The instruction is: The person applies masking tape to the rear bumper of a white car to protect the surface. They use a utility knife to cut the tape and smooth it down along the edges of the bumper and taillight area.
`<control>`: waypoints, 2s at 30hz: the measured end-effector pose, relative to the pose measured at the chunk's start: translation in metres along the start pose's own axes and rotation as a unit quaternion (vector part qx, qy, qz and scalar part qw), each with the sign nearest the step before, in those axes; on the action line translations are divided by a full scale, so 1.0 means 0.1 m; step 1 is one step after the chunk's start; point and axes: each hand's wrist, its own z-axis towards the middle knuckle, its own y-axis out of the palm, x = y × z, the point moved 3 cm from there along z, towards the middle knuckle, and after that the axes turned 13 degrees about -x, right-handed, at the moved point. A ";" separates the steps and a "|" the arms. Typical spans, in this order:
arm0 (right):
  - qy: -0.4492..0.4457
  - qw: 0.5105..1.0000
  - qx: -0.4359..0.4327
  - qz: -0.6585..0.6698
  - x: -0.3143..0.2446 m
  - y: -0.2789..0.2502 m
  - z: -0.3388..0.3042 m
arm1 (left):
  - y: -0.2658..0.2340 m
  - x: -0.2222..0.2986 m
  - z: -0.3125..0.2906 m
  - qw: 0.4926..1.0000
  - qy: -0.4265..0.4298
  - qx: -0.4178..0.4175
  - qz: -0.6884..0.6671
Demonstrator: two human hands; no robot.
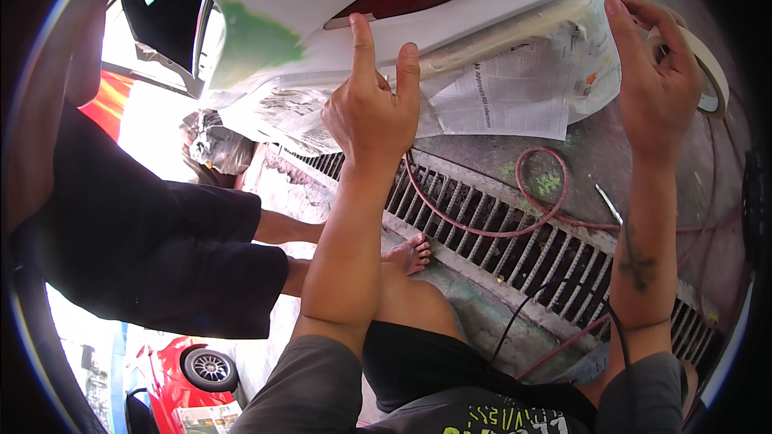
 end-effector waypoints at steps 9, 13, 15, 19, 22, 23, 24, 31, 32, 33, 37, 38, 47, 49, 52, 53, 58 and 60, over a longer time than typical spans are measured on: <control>0.149 0.949 -0.222 0.165 0.16 -0.45 0.15 | 0.13 0.46 -0.12 0.950 0.108 -0.097 -0.277; 0.466 0.604 -0.472 0.443 -0.69 -0.45 0.32 | 0.22 0.98 -0.38 0.821 0.181 -0.194 -0.505; 0.460 0.604 -0.475 0.444 -0.58 -0.44 0.19 | 0.35 1.21 -0.44 0.765 0.146 -0.268 -0.567; 0.312 0.707 -0.468 0.429 0.50 -0.55 -0.55 | 0.48 1.16 -0.37 0.801 0.057 -0.324 -0.500; 0.444 0.694 -0.567 0.023 2.06 -0.89 -1.32 | 0.42 1.23 -0.33 0.789 0.039 -0.374 -0.486; 0.410 0.722 -0.556 -0.047 2.68 -1.12 -1.82 | 0.44 1.37 -0.33 0.792 0.049 -0.359 -0.492; 0.362 0.746 -0.537 -0.154 3.02 -1.20 -2.28 | 0.47 1.38 -0.34 0.791 0.043 -0.357 -0.495; 0.385 0.658 -0.567 -0.313 2.90 -0.95 -3.51 | 0.40 1.21 -0.55 0.697 -0.015 -0.539 -0.472; 0.388 0.652 -0.587 -0.282 2.95 -0.91 -3.53 | 0.41 1.18 -0.55 0.699 -0.004 -0.538 -0.471; 0.367 0.653 -0.604 -0.272 2.96 -0.92 -3.49 | 0.37 1.15 -0.48 0.708 0.005 -0.549 -0.445; 0.505 0.742 -0.426 -0.115 3.60 -1.36 -3.28 | 0.45 1.02 -0.40 0.683 0.017 -0.548 -0.483; 0.463 0.818 -0.329 -0.092 3.71 -1.48 -3.13 | 0.47 0.97 -0.42 0.671 0.007 -0.534 -0.514; -0.012 0.995 -0.035 -0.093 1.15 -0.73 -0.38 | 0.73 0.79 -0.71 0.742 0.150 -0.547 -0.358; -0.002 0.992 -0.104 -0.075 0.37 -0.26 -0.25 | 0.75 0.72 -0.82 0.724 0.177 -0.593 -0.305; -0.013 0.976 -0.216 -0.028 -0.49 0.44 -0.30 | 0.69 0.49 -0.98 0.727 0.189 -0.611 -0.250; -0.056 0.967 -0.243 -0.056 -0.70 0.61 -0.28 | 0.63 0.39 -0.99 0.737 0.189 -0.605 -0.236; -0.109 0.925 -0.354 -0.090 -1.03 0.99 -0.09 | 0.29 0.19 -1.03 0.706 0.166 -0.667 -0.169; -0.153 0.913 -0.362 -0.115 -1.13 1.08 0.05 | 0.31 0.12 -1.20 0.689 0.196 -0.679 -0.159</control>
